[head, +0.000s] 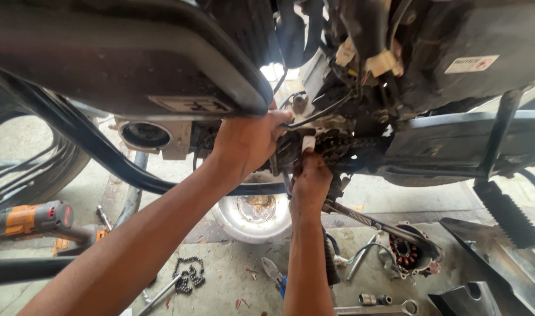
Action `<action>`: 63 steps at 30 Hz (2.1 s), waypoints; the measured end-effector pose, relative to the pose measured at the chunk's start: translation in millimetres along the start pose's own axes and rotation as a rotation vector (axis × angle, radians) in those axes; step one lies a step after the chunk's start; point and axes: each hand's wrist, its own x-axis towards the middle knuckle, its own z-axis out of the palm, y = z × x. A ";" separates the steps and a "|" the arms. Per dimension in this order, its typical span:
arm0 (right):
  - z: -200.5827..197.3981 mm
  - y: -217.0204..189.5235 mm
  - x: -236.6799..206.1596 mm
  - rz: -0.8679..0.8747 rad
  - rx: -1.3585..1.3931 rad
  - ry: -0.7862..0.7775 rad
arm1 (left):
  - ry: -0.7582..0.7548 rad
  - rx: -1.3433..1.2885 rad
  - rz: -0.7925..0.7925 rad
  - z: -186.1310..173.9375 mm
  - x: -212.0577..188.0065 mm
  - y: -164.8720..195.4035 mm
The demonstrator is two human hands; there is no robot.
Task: The person is working on the underside of a motorcycle, using a metal scraper and pliers to clean and adjust components near the engine and chain area. They scrape off grime and manipulate small parts while the motorcycle is elevated on a stand.
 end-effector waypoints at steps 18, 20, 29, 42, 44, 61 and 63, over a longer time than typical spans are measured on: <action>0.4 -14.9 -8.3 0.048 -0.034 -0.023 | -0.002 -0.003 -0.016 -0.9 -0.1 1.3; 0.6 -16.0 -7.3 0.077 0.003 -0.018 | 0.041 -0.041 0.024 -0.4 -0.6 0.9; 4.6 -19.6 -8.2 0.138 0.001 0.006 | 0.080 0.039 0.079 -3.3 -0.1 2.8; 10.2 -24.7 -3.1 0.132 0.045 0.085 | 0.119 -0.005 0.088 -0.1 0.8 1.2; 9.1 -22.9 -2.4 0.132 -0.012 0.103 | 0.126 0.013 0.099 -0.8 0.5 1.1; 16.5 -25.9 -6.3 0.240 0.127 0.104 | -0.112 -0.315 -0.186 2.9 2.0 2.8; 17.9 -29.7 -8.9 0.262 0.118 0.112 | -0.083 -0.295 -0.156 2.1 3.2 3.6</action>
